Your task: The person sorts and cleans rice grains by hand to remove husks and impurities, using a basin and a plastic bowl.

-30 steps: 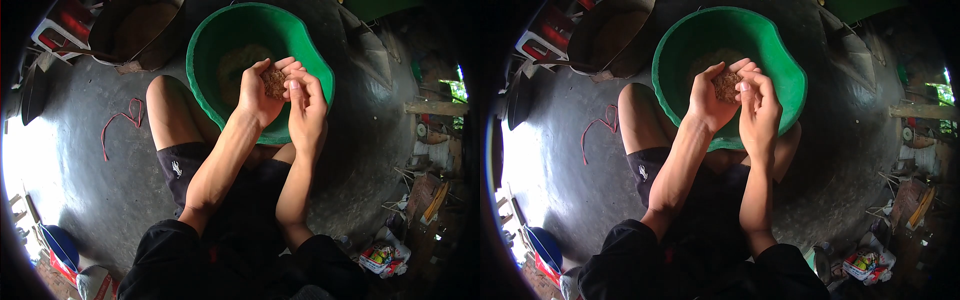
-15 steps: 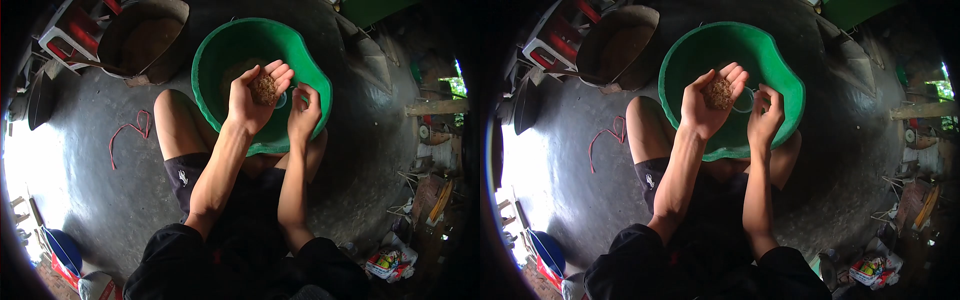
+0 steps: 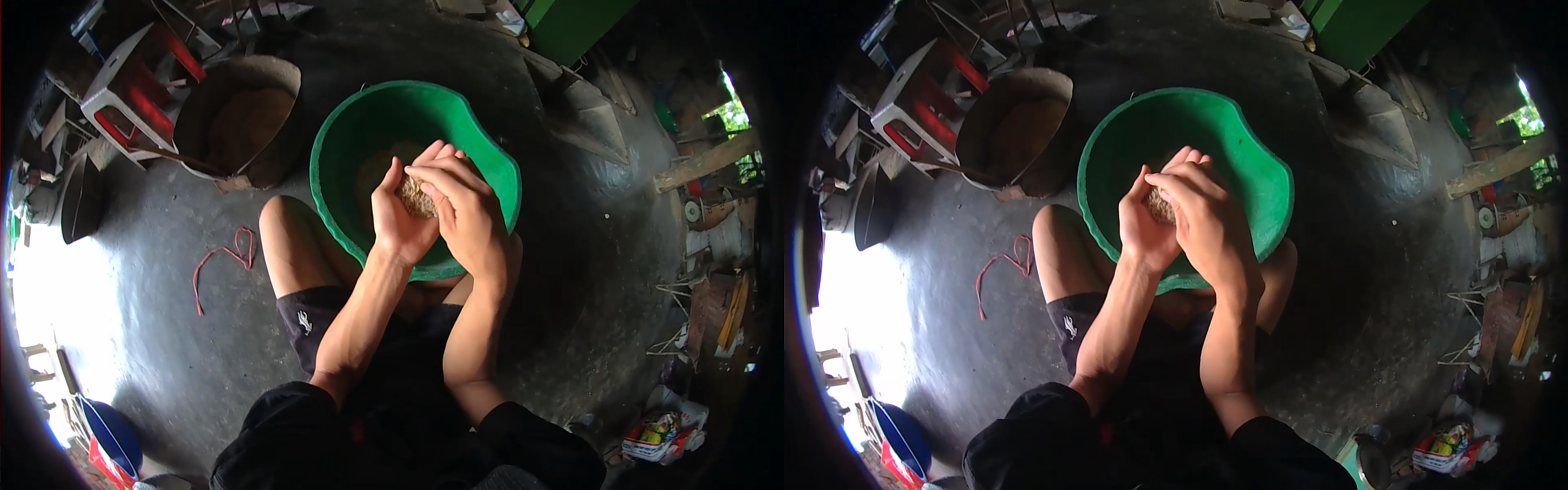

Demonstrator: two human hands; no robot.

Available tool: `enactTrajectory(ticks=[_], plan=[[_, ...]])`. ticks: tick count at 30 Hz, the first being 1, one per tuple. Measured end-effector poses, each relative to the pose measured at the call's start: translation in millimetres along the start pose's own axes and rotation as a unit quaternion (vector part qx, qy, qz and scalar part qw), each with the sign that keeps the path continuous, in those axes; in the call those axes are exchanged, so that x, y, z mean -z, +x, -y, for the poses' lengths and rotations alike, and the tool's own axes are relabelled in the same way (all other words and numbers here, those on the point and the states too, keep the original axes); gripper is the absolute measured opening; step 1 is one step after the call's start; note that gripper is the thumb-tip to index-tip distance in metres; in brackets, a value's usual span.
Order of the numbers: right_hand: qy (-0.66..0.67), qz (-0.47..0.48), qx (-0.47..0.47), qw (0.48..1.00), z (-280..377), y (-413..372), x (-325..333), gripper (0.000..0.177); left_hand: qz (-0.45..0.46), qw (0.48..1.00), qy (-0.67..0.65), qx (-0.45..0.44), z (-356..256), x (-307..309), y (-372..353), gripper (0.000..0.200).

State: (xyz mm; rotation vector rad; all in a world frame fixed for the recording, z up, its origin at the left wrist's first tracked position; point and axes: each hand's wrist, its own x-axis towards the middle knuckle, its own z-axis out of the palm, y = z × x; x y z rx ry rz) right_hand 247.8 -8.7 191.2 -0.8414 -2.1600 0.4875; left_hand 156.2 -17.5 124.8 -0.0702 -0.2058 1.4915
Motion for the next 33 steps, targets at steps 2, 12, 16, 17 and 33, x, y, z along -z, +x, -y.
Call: enactTrajectory(ticks=[2, 12, 16, 17, 33], plan=[[-0.003, -0.002, 0.010, 1.000, 1.5, 3.2, 2.9, 0.031, -0.005, 1.000, 0.011, -0.002, 2.8, -3.0, -1.9, 0.055], [-0.066, 0.142, 0.008, 0.988, 0.7, 12.1, 29.8, 0.021, -0.021, 0.998, 0.051, -0.011, 2.6, -15.2, -3.2, 0.053], [-0.078, 0.162, -0.003, 0.984, -2.4, 9.1, 26.2, 0.020, -0.028, 0.997, 0.073, 0.002, 7.6, -22.1, -7.9, 0.052], [-0.098, 0.173, 0.004, 0.980, -5.9, 8.8, 24.8, 0.019, -0.041, 0.997, 0.067, 0.006, 9.2, -23.7, -7.2, 0.051], [0.312, 0.135, -0.185, 0.922, -24.0, 17.5, 45.6, 0.009, -0.148, 0.985, 0.084, -0.001, 15.4, -34.9, -11.5, 0.031]])
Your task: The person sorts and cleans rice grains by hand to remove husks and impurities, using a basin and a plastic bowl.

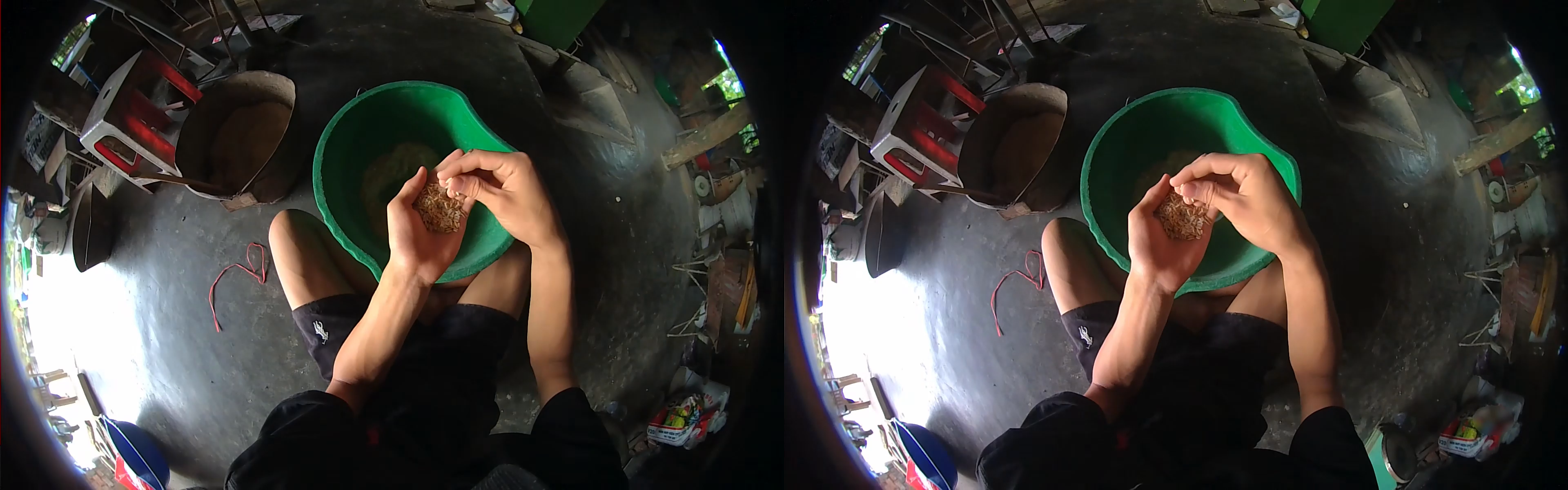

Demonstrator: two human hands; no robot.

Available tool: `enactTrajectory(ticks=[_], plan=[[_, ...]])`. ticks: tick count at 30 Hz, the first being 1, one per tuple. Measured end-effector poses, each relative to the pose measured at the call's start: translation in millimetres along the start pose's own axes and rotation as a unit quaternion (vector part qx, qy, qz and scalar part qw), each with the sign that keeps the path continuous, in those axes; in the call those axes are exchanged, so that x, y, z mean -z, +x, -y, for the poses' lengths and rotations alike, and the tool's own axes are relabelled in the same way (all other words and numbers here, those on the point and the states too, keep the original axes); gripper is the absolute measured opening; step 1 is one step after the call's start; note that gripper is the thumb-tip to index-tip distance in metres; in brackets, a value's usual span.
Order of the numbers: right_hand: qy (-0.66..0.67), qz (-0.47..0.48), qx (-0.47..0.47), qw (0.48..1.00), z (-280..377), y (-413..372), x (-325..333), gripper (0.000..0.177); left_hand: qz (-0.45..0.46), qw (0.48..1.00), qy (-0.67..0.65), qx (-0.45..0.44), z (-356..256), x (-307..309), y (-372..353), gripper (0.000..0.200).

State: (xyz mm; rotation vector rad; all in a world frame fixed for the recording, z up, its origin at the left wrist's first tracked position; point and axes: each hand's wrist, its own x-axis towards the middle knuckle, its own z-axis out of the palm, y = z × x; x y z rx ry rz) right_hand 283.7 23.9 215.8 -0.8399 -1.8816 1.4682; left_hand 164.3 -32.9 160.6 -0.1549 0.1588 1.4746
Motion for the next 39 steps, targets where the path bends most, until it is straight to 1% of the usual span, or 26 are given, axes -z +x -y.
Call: enactTrajectory(ticks=[1, 3, 5, 6, 9, 11, 14, 18, 19, 20, 23, 24, 26, 27, 29, 34, 36, 38, 39], plan=[[0.001, 0.000, 0.000, 1.000, -2.4, 0.7, 0.6, 0.009, -0.015, 1.000, -0.003, -0.004, 0.7, -2.3, -1.0, 0.026], [0.064, -0.012, -0.005, 0.998, -7.8, 0.6, 1.0, 0.009, -0.023, 1.000, -0.004, -0.004, 2.1, -2.2, -1.4, 0.025], [0.087, -0.004, -0.018, 0.996, -8.0, -0.7, 2.5, 0.009, 0.031, 0.999, -0.030, 0.007, 2.4, 5.7, 1.9, 0.027], [0.108, 0.005, -0.029, 0.994, -8.1, -1.2, 2.6, 0.009, 0.029, 0.999, -0.030, 0.007, 2.1, 6.5, 2.0, 0.027], [0.119, 0.004, -0.037, 0.992, -8.9, -3.7, 1.5, 0.009, 0.023, 0.999, -0.030, 0.014, 1.4, 2.3, 1.0, 0.027], [0.130, 0.005, -0.041, 0.991, -9.9, -3.8, 3.0, 0.009, 0.000, 1.000, -0.006, 0.007, 1.3, -1.0, 0.1, 0.027], [0.142, 0.001, -0.046, 0.989, -12.0, -3.7, 3.0, 0.010, 0.019, 1.000, -0.014, 0.012, 1.1, -1.2, -1.3, 0.027], [0.166, 0.000, -0.050, 0.985, -12.7, -4.6, 1.3, 0.009, -0.003, 1.000, -0.014, 0.013, -0.2, 3.3, 0.9, 0.028], [0.165, 0.002, -0.051, 0.985, -13.7, -4.5, 0.9, 0.009, 0.040, 0.999, -0.023, 0.024, -0.6, 11.4, 3.5, 0.033], [0.186, 0.002, -0.052, 0.981, -15.4, -4.9, 1.1, 0.010, 0.083, 0.995, -0.032, 0.035, -1.1, 15.1, 4.7, 0.044], [0.226, 0.006, -0.055, 0.973, -18.3, -5.0, 2.3, 0.010, 0.110, 0.993, -0.034, 0.038, -2.8, 17.4, 5.5, 0.044], [0.246, 0.009, -0.055, 0.968, -19.1, -4.7, 2.2, 0.010, 0.110, 0.993, -0.036, 0.036, -2.7, 14.2, 4.0, 0.044], [0.246, 0.014, -0.053, 0.968, -20.4, -3.4, 1.6, 0.010, 0.013, 1.000, 0.003, 0.015, -2.6, 5.9, 0.7, 0.045], [0.247, 0.017, -0.051, 0.968, -20.6, -2.6, 1.0, 0.010, 0.013, 1.000, 0.001, 0.013, -3.6, 9.4, 1.4, 0.045], [0.245, 0.024, -0.052, 0.968, -18.8, -2.2, -1.7, 0.009, 0.072, 0.997, -0.021, 0.030, -6.2, 17.7, 3.7, 0.045], [0.253, 0.037, -0.054, 0.965, -15.7, -2.0, -6.8, 0.008, 0.056, 0.998, -0.012, 0.017, -7.4, 15.5, 1.9, 0.045], [0.252, 0.012, -0.058, 0.966, -15.3, -1.7, -7.7, 0.009, 0.048, 0.999, -0.010, 0.011, -8.1, 16.6, 1.7, 0.045], [0.258, 0.008, -0.054, 0.965, -16.4, -1.8, -8.5, 0.010, 0.083, 0.996, -0.034, 0.021, -8.3, 20.9, 4.0, 0.045], [0.263, 0.003, -0.050, 0.963, -17.4, -2.0, -8.8, 0.011, 0.083, 0.996, -0.034, 0.021, -8.3, 21.2, 4.5, 0.045]])
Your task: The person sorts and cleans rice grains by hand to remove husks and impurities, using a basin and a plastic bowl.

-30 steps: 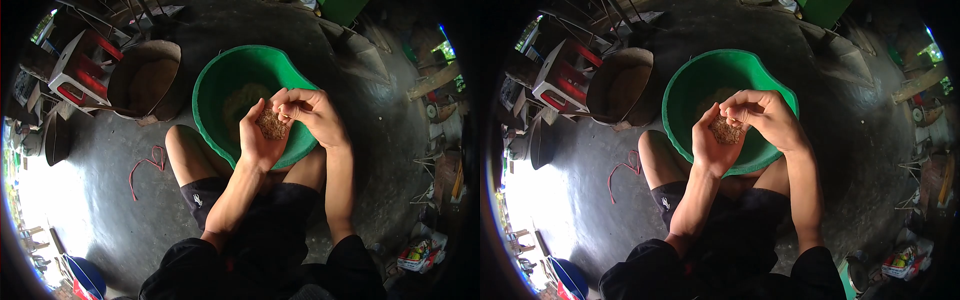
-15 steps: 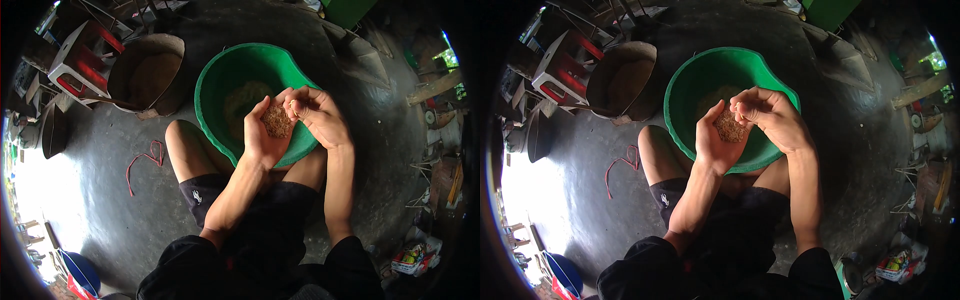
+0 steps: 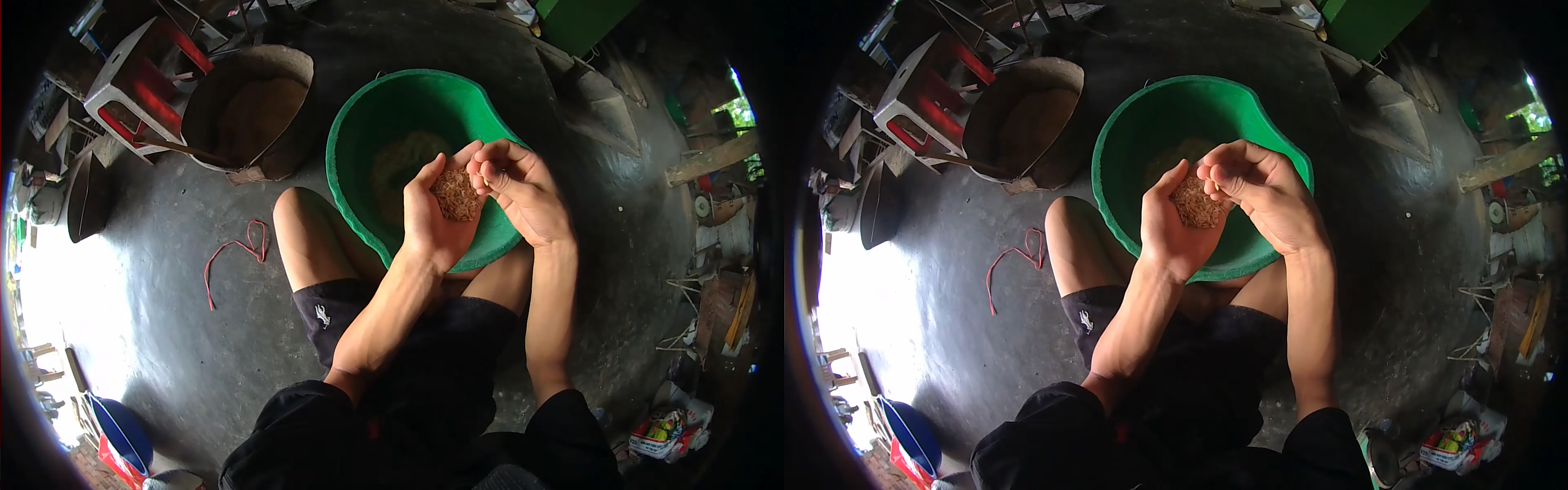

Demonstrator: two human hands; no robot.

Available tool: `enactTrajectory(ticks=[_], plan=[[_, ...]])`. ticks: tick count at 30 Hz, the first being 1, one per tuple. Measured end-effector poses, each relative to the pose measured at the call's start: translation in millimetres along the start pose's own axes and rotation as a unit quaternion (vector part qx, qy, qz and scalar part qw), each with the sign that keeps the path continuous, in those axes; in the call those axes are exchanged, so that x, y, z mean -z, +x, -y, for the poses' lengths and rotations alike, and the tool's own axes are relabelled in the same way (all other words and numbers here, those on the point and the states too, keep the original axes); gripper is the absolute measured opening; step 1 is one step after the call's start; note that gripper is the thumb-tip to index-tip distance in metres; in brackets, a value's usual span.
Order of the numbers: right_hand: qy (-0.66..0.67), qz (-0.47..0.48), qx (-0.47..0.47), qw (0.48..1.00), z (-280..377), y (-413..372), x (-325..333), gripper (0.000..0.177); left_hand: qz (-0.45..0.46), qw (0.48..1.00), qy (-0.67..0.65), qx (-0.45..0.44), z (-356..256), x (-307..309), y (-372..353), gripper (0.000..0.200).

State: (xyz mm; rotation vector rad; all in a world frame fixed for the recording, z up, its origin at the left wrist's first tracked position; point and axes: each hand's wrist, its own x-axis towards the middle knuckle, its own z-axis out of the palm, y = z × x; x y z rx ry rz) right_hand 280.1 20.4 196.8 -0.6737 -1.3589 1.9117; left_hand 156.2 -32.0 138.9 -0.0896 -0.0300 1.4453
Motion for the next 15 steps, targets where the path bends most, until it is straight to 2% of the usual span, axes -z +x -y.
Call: enactTrajectory(ticks=[3, 5, 10, 12, 14, 15], plan=[[-0.007, -0.003, 0.013, 1.000, -4.0, -0.7, 2.8, 0.013, -0.010, 1.000, 0.017, -0.003, 0.5, -3.5, -0.5, 0.046], [-0.007, -0.004, 0.015, 1.000, -4.8, -1.7, 3.3, 0.014, -0.064, 0.997, 0.050, -0.009, 2.1, -8.4, -1.1, 0.046], [0.026, 0.001, 0.012, 1.000, -6.0, -4.1, 8.0, 0.014, -0.042, 0.998, 0.050, -0.004, 3.1, -1.9, 1.8, 0.046], [0.092, 0.029, -0.001, 0.995, -8.3, -4.2, 15.3, 0.013, -0.038, 0.998, 0.048, -0.003, 1.9, -4.1, 2.5, 0.047], [0.094, 0.012, -0.011, 0.995, -15.2, -3.3, 25.0, 0.013, -0.076, 0.996, 0.052, -0.018, -1.2, -7.9, 3.6, 0.047], [0.098, -0.004, -0.020, 0.995, -19.1, -3.2, 28.4, 0.013, -0.054, 0.997, 0.046, -0.022, -6.1, -2.1, 5.9, 0.048]])
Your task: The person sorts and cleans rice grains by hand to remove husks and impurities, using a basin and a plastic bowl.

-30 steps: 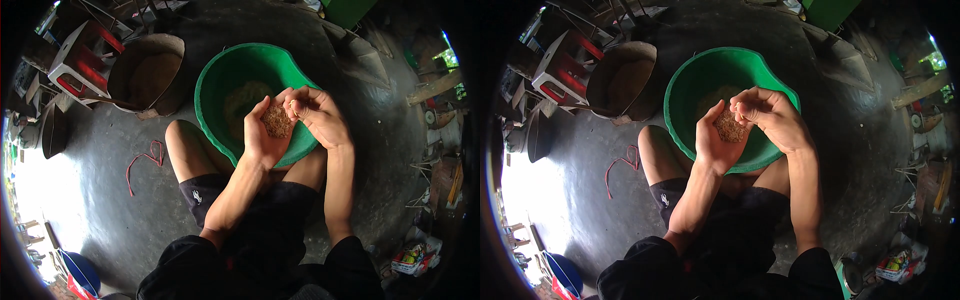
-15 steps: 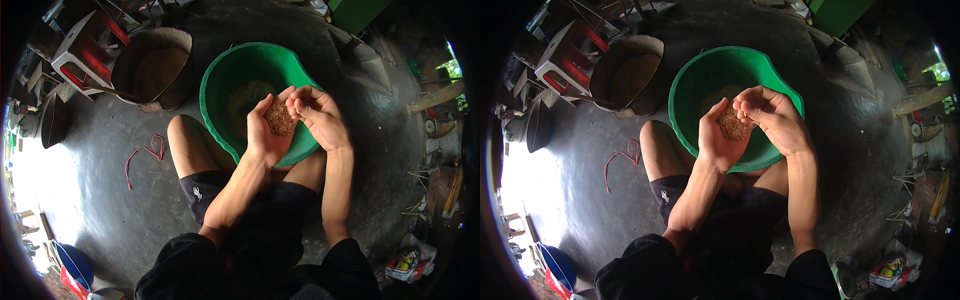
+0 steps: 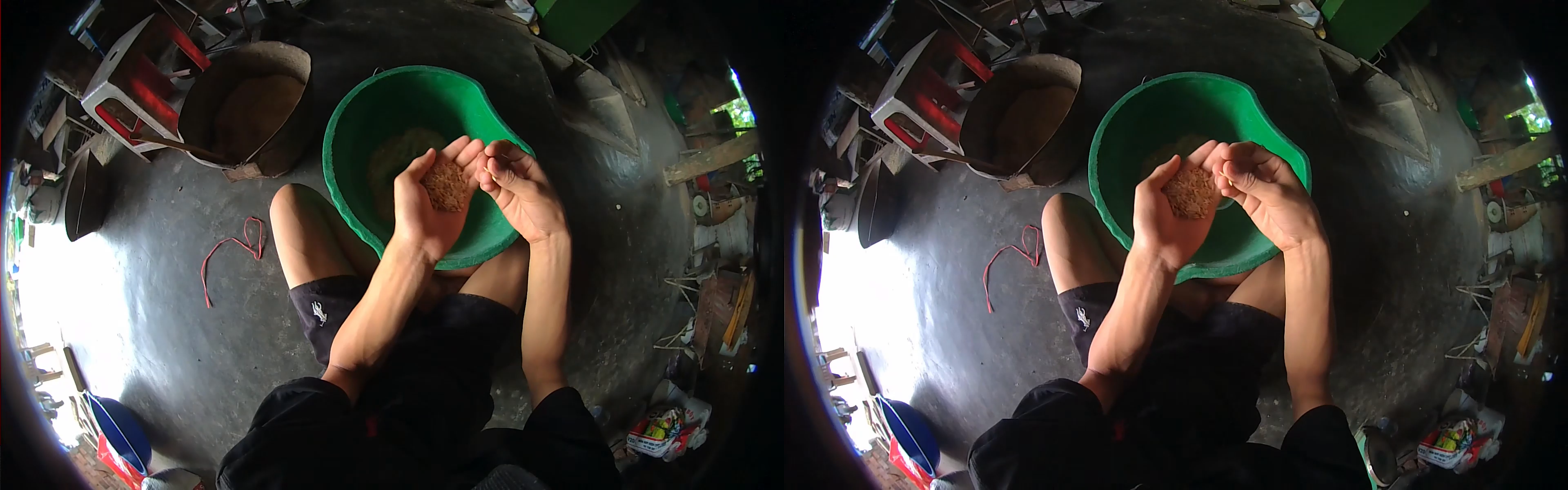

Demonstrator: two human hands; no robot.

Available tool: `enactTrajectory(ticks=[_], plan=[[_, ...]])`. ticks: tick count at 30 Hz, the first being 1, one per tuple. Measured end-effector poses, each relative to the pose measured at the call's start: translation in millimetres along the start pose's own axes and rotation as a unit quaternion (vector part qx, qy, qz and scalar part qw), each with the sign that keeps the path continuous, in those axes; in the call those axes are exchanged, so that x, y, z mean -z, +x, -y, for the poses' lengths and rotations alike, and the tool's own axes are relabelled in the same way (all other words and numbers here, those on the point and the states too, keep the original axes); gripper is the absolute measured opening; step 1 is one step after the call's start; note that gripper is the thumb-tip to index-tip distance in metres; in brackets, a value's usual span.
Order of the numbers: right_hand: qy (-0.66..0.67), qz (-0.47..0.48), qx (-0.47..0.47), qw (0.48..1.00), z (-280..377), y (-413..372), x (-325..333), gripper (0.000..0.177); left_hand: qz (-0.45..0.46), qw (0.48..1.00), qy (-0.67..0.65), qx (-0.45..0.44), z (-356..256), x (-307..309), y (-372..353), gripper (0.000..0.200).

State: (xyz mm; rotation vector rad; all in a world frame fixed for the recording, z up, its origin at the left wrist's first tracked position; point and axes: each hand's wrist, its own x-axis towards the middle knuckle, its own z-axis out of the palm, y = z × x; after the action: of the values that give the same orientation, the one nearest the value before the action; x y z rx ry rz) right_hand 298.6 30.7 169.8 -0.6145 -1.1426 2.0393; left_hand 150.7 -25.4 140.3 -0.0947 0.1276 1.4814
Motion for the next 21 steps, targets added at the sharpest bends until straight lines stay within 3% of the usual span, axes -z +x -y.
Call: enactTrajectory(ticks=[7, 10, 13, 21], plan=[[-0.144, -0.112, -0.043, 0.982, -31.6, 4.8, 29.2, 0.016, -0.020, 0.998, -0.037, -0.055, -31.1, 3.1, 2.7, 0.047], [-0.294, -0.163, -0.004, 0.942, -61.8, 24.2, 70.9, 0.023, -0.025, 0.997, -0.042, -0.054, -34.0, 3.5, 2.3, 0.046], [-0.363, -0.216, -0.012, 0.906, -69.1, 33.5, 78.1, 0.024, -0.024, 0.998, -0.042, -0.049, -35.7, 3.4, 1.6, 0.046], [-0.354, -0.219, 0.014, 0.909, -64.5, 34.7, 74.0, 0.021, -0.027, 0.998, -0.032, -0.046, -35.8, 6.2, 4.2, 0.047]])
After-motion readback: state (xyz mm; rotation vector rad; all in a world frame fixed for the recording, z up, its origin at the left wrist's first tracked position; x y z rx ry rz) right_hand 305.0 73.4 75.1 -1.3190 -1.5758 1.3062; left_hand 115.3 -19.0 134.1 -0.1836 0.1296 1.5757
